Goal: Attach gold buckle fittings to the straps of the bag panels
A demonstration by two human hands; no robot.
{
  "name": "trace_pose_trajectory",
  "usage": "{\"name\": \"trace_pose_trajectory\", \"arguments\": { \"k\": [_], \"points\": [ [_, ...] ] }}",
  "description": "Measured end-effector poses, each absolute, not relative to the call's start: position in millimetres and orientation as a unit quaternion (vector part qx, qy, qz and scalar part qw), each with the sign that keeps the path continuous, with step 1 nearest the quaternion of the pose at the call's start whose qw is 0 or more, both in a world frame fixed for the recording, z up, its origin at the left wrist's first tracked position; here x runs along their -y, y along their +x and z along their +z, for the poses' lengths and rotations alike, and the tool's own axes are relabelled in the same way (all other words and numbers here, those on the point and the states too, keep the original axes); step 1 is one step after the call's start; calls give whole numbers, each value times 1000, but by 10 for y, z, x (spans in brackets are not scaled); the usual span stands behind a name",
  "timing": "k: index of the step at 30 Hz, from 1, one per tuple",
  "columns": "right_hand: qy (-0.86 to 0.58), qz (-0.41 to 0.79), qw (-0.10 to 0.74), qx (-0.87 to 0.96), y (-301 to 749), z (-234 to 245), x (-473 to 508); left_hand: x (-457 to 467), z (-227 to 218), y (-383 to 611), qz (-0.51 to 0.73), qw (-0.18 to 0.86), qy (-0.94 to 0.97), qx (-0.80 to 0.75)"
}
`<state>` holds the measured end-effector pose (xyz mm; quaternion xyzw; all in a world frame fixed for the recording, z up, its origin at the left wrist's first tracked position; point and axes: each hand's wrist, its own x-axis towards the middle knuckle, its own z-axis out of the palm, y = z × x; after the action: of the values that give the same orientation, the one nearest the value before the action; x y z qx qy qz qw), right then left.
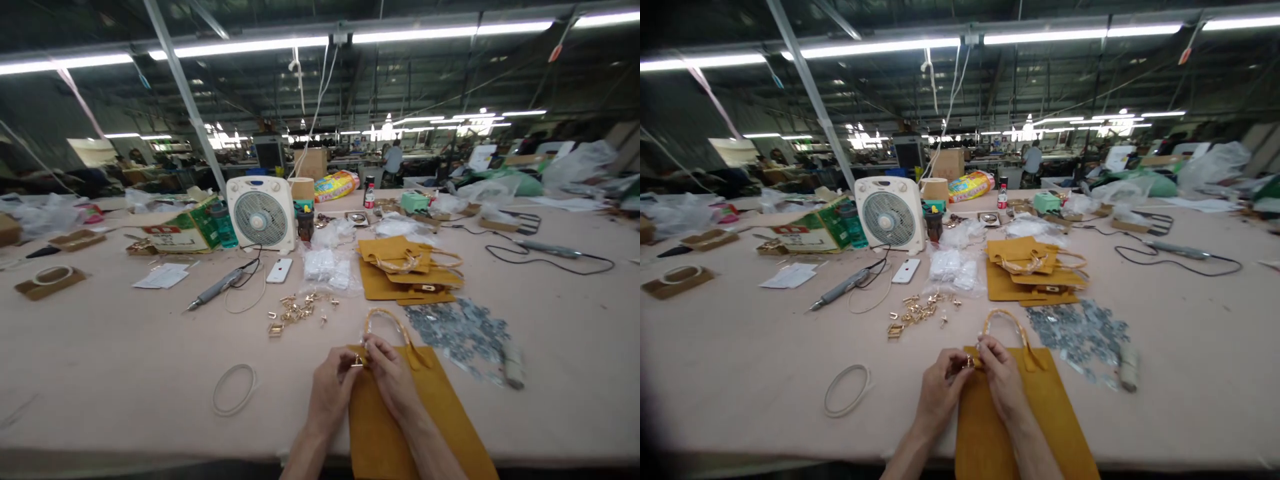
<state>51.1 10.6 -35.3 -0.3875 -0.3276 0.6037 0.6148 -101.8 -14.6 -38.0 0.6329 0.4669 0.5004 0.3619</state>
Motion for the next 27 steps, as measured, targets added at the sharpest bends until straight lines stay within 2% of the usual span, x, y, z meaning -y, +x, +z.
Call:
{"name": "trace_pose_trajectory", "arguments": {
  "k": [6,16,24,27],
  "points": [
    [-366,647,589,315,543,-342,-64,154,-345,-999,449,300,700,-467],
    [-385,617,564,391,539,-437,-61,161,-366,-991,465,259,701,-474],
    [-421,532,541,497,513,-438,-38,178,-328,-1005,479,213,701,-483],
    [-409,570,534,471,519,-390,-34,185,-338,-1020,486,186,710,-474]
  ]
}}
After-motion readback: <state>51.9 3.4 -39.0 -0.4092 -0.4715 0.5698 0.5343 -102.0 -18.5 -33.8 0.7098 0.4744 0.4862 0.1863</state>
